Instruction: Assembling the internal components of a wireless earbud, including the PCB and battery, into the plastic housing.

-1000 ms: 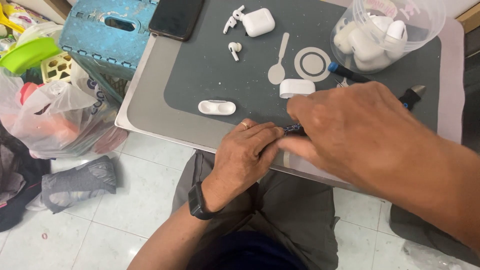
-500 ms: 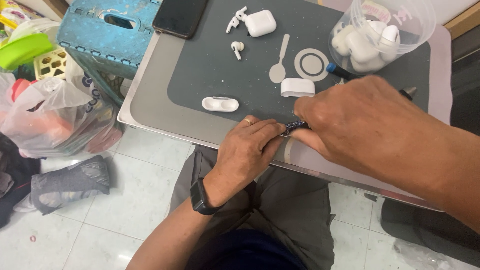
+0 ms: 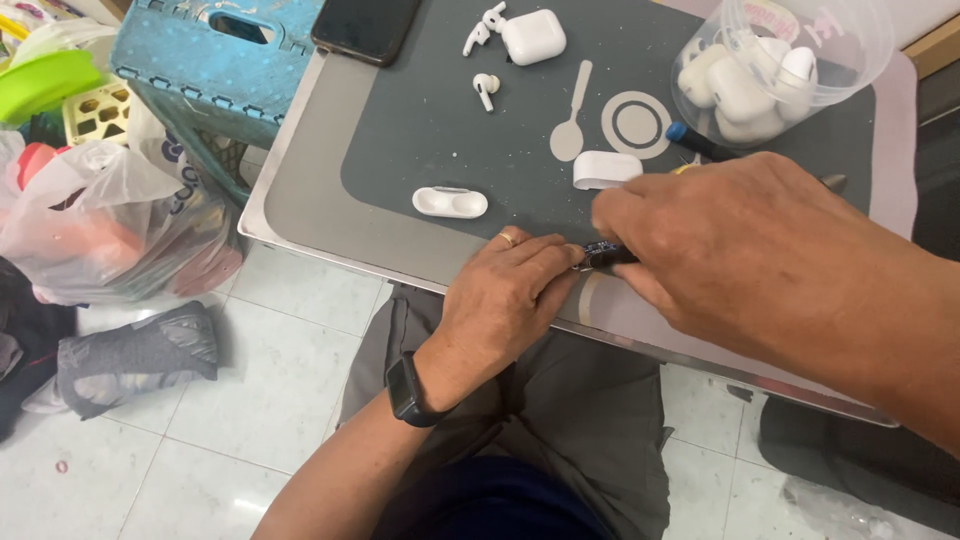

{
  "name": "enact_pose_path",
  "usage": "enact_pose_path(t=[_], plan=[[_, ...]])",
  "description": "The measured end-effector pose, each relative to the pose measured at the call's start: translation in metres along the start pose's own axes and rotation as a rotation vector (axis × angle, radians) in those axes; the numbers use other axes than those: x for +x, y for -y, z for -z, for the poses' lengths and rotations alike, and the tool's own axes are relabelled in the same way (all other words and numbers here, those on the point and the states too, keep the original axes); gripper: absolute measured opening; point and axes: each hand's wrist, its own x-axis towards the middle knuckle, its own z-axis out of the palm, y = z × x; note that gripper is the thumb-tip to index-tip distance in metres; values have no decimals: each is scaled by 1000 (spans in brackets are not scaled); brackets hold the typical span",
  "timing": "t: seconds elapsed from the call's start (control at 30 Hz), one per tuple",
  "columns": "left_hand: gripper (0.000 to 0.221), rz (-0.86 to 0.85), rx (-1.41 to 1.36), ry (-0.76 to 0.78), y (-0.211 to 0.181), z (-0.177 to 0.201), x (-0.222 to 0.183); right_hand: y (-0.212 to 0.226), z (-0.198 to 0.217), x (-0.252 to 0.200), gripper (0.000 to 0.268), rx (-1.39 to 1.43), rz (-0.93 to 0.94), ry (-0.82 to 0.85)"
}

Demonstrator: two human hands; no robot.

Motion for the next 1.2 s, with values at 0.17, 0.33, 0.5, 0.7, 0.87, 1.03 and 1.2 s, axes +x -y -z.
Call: enact_pose_path(t=[0.17, 0.33, 0.5, 0.7, 0.87, 1.03, 1.2], plan=[[11, 13, 2, 9, -1, 0, 1, -4, -12, -2, 47, -11, 85, -255], [5, -5, 6, 21, -3, 6, 2, -2, -21, 1, 61, -149, 130, -395], [6, -18, -28, -9, -4, 5, 6, 3, -10, -1, 20, 214, 283, -378], [7, -18, -21, -7, -2, 3, 4, 1, -12, -4, 30, 151, 133, -373], [14, 15, -8, 34, -2, 6, 2, 1, -26, -1, 32, 216, 150, -365], [11, 17, -22, 9, -1, 2, 1, 1, 10, 1, 26, 249, -114, 198], [10, 16, -17, 21, -1, 4, 2, -1, -10, 2, 54, -43, 38, -122]])
